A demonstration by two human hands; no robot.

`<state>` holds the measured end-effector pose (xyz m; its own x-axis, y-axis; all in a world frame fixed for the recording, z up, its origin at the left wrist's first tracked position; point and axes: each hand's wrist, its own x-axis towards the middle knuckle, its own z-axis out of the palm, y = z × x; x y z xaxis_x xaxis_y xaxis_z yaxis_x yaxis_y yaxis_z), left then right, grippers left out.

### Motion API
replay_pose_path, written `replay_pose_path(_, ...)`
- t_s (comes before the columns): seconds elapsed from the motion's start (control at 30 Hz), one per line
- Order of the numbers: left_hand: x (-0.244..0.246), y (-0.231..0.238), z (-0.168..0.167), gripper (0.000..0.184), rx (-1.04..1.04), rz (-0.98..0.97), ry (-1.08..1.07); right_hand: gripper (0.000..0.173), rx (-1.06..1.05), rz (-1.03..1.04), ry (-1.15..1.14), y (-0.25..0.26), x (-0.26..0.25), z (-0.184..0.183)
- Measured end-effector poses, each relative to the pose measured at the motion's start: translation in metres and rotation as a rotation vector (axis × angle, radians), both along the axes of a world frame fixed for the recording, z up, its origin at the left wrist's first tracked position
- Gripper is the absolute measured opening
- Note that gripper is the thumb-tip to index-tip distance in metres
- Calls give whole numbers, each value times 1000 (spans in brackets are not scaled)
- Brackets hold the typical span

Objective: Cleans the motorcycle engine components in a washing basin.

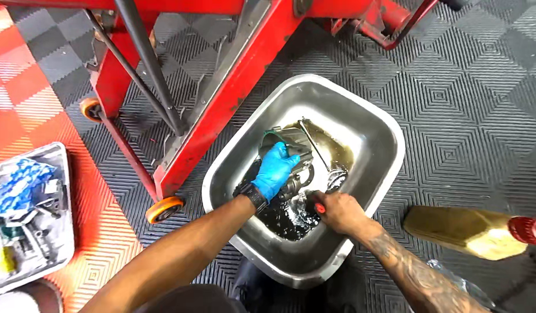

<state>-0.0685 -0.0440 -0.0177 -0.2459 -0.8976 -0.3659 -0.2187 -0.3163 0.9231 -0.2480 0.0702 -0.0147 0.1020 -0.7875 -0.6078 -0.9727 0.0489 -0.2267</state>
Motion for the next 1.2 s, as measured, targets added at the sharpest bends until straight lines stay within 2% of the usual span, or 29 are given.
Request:
replay_pose_path(0.13,-32,-25,-13,33,-158,-265,-198,38,137,137,-40,6,7,3)
replay_pose_path(0.33,-46,-24,-35,64,-326,-747,-432,34,174,185,2,11,16,6)
replay_pose_path(0.4,-30,-15,-35,68,-539,-902,-527,33,154,151,-7,11,15,8)
replay_pose_path(0.47,-3,-16,-32,68,-823,-934,-576,35,92,63,-7,9,10,8)
replay_pose_path(0.5,13,-16,-30,72,-901,-901,-591,37,53,24,-2,11,7,8)
replay_pose_path(0.53,29,-15,-27,83,-895,-855,-620,40,26,1,-4,13,4,5)
replay_pose_path(0.6,53,-8,-26,114,-689,-731,-715,41,28,-11,-38,14,1,0)
replay_pose_path(0.63,59,-5,-27,120,-556,-686,-737,41,46,-12,-64,12,1,-2)
replay_pose_path(0.67,61,-3,-31,118,-451,-655,-726,42,57,-18,-97,12,2,-3)
replay_pose_path(0.73,59,-5,-41,108,-315,-585,-650,37,-36,-91,-234,12,4,-3)
replay_pose_path(0.83,52,-10,-49,81,37,-460,-324,29,-473,-193,-538,7,21,-10)
replay_pose_path(0.9,48,-4,-54,59,210,-378,-167,34,-660,-179,-603,2,37,-21)
replay_pose_path(0.93,45,-1,-56,61,236,-351,-184,33,-679,-176,-581,2,38,-28)
replay_pose_path(1.0,38,2,-57,68,209,-278,-278,31,-647,-197,-471,6,32,-34)
replay_pose_path(1.07,33,3,-56,77,251,-200,-298,27,-580,-262,-373,9,22,-21)
replay_pose_path(1.13,27,5,-56,82,399,-76,-166,26,-459,-209,-363,9,23,-8)
replay_pose_path(1.2,21,11,-59,77,553,135,45,29,-159,-70,-259,9,33,-6)
